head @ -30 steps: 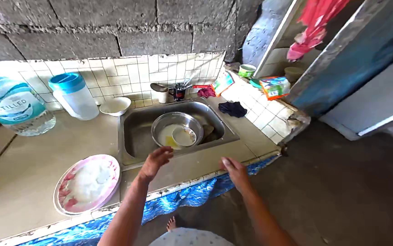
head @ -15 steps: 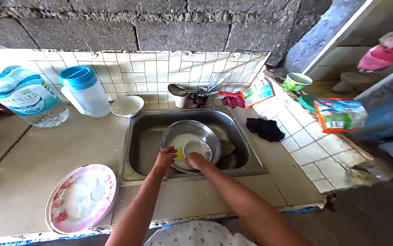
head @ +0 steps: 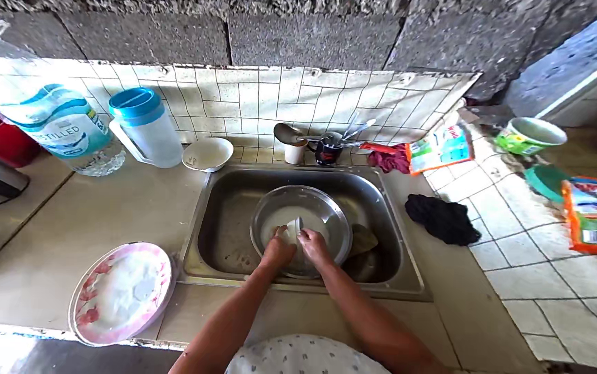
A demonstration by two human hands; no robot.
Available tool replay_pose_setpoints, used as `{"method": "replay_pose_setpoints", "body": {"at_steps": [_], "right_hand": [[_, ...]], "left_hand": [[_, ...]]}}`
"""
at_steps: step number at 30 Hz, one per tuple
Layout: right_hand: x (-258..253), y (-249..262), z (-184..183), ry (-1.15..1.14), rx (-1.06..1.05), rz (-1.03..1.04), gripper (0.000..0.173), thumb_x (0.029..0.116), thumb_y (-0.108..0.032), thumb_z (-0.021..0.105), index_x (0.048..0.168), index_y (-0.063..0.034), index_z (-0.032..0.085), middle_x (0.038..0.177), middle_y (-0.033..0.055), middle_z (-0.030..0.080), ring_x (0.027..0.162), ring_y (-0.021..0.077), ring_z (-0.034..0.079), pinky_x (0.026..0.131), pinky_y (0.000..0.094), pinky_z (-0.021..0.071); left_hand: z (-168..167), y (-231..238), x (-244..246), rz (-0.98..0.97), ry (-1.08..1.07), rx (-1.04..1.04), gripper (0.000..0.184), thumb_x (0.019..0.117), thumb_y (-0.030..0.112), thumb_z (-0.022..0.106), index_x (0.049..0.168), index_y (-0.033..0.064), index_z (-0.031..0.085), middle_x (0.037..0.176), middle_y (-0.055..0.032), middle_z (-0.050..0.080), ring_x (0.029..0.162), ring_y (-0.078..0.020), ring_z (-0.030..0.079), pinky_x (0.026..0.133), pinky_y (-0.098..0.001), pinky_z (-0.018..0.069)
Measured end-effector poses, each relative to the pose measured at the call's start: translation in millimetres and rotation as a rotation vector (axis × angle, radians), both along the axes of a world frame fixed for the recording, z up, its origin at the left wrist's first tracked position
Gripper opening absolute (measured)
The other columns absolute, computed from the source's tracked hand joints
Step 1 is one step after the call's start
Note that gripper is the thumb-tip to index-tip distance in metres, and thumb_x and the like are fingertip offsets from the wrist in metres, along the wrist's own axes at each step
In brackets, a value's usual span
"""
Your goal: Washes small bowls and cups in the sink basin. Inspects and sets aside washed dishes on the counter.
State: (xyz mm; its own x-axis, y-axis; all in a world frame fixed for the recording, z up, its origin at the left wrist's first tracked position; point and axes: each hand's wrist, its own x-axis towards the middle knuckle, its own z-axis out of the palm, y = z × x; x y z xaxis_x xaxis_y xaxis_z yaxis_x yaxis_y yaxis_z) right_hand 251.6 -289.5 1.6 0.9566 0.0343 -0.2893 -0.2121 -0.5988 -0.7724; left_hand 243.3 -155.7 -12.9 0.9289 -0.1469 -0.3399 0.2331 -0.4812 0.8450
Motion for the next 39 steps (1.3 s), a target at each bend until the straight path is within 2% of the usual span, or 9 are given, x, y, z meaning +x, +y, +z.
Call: {"method": "replay_pose_setpoints", "body": {"at_steps": [3, 6, 11, 17, 21, 25, 30, 34, 39], "right_hand": [[0, 2, -4, -0.01, 0.067, -0.016, 0.033, 0.1076, -0.014, 0.05, 0.122, 0.0105, 0.066, 0.114, 0.0284, 0.068, 0.109, 0.0339, 0.066, 0.1, 0.0459, 0.0482], [1, 6, -9, -0.023, 0.094, 0.006, 0.031, 0.1063, -0.013, 0.052, 0.122, 0.0107, 0.066, 0.115, 0.0279, 0.069, 0.109, 0.033, 0.066, 0.101, 0.0446, 0.0487], [6, 8, -14, 0.123, 0.068, 0.081, 0.033, 0.1059, -0.018, 0.055, 0.128, 0.0051, 0.064, 0.124, 0.0242, 0.067, 0.117, 0.0312, 0.065, 0.106, 0.0455, 0.0474], [12, 5, -10, 0.242, -0.135, 0.238, 0.038, 0.1095, -0.024, 0.048, 0.128, 0.0045, 0.064, 0.126, 0.0255, 0.066, 0.121, 0.0353, 0.062, 0.107, 0.0508, 0.0447], [10, 4, -7, 0.192, -0.142, 0.23, 0.039, 0.11, -0.024, 0.046, 0.125, 0.0062, 0.065, 0.123, 0.0265, 0.066, 0.12, 0.0363, 0.063, 0.106, 0.0514, 0.0448], [8, 4, -7, 0.11, -0.094, 0.142, 0.035, 0.1087, -0.02, 0.047, 0.12, 0.0074, 0.066, 0.116, 0.0272, 0.068, 0.113, 0.0368, 0.065, 0.102, 0.0517, 0.0467], [5, 4, -8, 0.027, -0.042, 0.09, 0.034, 0.1079, -0.017, 0.047, 0.117, 0.0104, 0.066, 0.11, 0.0286, 0.068, 0.106, 0.0358, 0.065, 0.097, 0.0493, 0.0482], [4, 7, -7, 0.0, -0.058, 0.139, 0.033, 0.1069, -0.014, 0.049, 0.119, 0.0125, 0.065, 0.115, 0.0305, 0.067, 0.112, 0.0378, 0.065, 0.103, 0.0494, 0.0469], [2, 9, -12, -0.029, -0.064, 0.176, 0.031, 0.1061, -0.013, 0.05, 0.117, 0.013, 0.064, 0.111, 0.0298, 0.068, 0.108, 0.0371, 0.066, 0.1, 0.0483, 0.0486]], "left_hand": [[3, -1, -3, -0.027, -0.052, 0.078, 0.065, 0.0968, 0.013, 0.063, 0.156, 0.0021, 0.037, 0.166, -0.0234, 0.025, 0.149, -0.0342, 0.038, 0.117, -0.0474, 0.0393], [5, -3, -3, -0.019, -0.083, 0.114, 0.067, 0.0966, 0.011, 0.063, 0.157, 0.0025, 0.035, 0.167, -0.0227, 0.024, 0.149, -0.0341, 0.039, 0.118, -0.0466, 0.0392], [4, -6, -2, -0.1, -0.126, 0.152, 0.075, 0.0955, 0.006, 0.063, 0.16, 0.0009, 0.026, 0.165, -0.0245, 0.027, 0.147, -0.0344, 0.042, 0.118, -0.0438, 0.039], [2, -6, 3, -0.207, -0.093, 0.156, 0.078, 0.0967, 0.004, 0.061, 0.162, 0.0011, 0.019, 0.165, -0.0239, 0.028, 0.149, -0.0328, 0.038, 0.121, -0.0424, 0.0346], [0, -5, 4, -0.168, -0.06, 0.105, 0.079, 0.0974, 0.013, 0.066, 0.16, -0.0025, 0.021, 0.164, -0.0256, 0.029, 0.15, -0.033, 0.037, 0.123, -0.0421, 0.0323], [-7, -1, 6, -0.131, -0.086, 0.027, 0.071, 0.0962, 0.012, 0.067, 0.155, -0.0056, 0.032, 0.161, -0.0269, 0.033, 0.148, -0.0336, 0.04, 0.121, -0.0428, 0.0344], [-9, 1, 8, -0.099, -0.088, -0.003, 0.065, 0.0967, 0.01, 0.065, 0.154, -0.0047, 0.037, 0.162, -0.0259, 0.032, 0.15, -0.0326, 0.037, 0.122, -0.043, 0.0329], [-5, -1, 6, -0.037, -0.065, 0.023, 0.073, 0.0935, 0.008, 0.067, 0.156, -0.0016, 0.033, 0.165, -0.025, 0.026, 0.15, -0.034, 0.037, 0.12, -0.0445, 0.0366], [-2, -3, 3, -0.01, -0.073, 0.09, 0.078, 0.092, 0.007, 0.068, 0.158, -0.0019, 0.028, 0.166, -0.0273, 0.02, 0.152, -0.0358, 0.032, 0.121, -0.0427, 0.0349]]}}
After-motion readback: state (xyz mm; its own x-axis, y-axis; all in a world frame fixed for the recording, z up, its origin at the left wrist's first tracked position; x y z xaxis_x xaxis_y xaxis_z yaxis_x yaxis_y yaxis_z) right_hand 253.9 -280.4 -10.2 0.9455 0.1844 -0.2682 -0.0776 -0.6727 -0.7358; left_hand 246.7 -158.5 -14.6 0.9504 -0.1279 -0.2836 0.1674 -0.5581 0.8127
